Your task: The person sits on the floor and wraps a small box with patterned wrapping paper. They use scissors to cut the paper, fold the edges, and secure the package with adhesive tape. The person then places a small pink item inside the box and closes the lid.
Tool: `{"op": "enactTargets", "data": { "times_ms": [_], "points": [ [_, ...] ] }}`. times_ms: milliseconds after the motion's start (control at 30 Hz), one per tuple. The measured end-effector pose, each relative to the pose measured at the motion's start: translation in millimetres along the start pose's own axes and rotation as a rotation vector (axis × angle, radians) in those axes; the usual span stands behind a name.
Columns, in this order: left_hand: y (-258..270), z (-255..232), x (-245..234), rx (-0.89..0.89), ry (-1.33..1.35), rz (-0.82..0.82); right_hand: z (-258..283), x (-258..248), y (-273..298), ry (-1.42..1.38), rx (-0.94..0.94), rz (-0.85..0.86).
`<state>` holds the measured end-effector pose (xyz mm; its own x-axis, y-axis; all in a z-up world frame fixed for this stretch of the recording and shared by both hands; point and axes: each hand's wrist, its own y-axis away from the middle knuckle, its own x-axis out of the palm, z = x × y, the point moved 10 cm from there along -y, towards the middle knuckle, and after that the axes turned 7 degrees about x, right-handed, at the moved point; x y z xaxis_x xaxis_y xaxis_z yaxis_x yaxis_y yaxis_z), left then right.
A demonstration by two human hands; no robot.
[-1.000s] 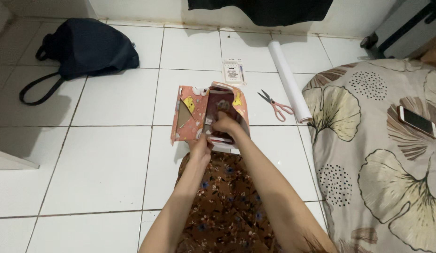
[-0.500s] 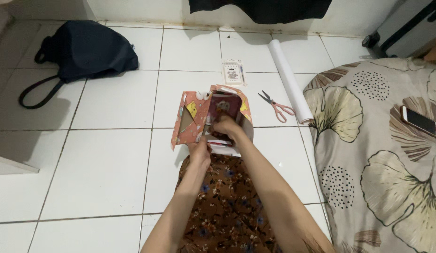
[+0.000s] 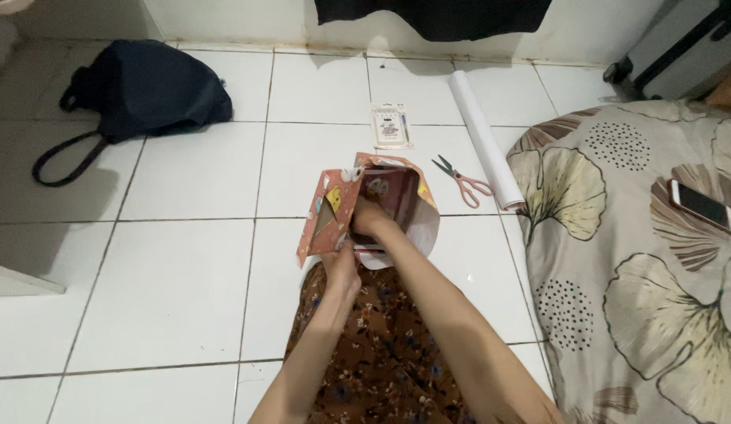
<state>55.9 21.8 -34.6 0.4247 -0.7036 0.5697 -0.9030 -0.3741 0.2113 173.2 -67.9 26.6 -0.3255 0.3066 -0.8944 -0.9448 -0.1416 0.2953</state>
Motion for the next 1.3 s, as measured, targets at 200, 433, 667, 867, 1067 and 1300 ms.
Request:
{"op": "enactTargets", "data": {
  "times_ms": [200,433,667,867,1067,1300],
  "points": [
    [16,4,11,0.024,0.089,-0.077,14,-8,14,0.148,-0.030,0.008],
    [17,-6,21,0.009,0.110,-0.054,9,-27,20,0.193,-0.028,-0.103],
    [17,-14,25,-0.029,0.127,-0.071,-19,-28,4,0.345,0.029,-0.166],
    [8,-19,26,-0.060,-0.034,-0.005,-20,-62,26,0.100,-0.103,-0.260],
    [-16,-18,25,0.046,0.010,0.030,13,-66,26,-0.081,-0.183,-0.170],
    [-9,-34,23,0.062,0.071,0.038,45,-71,46,-0.073,-0.316,-0.159]
  ]
}}
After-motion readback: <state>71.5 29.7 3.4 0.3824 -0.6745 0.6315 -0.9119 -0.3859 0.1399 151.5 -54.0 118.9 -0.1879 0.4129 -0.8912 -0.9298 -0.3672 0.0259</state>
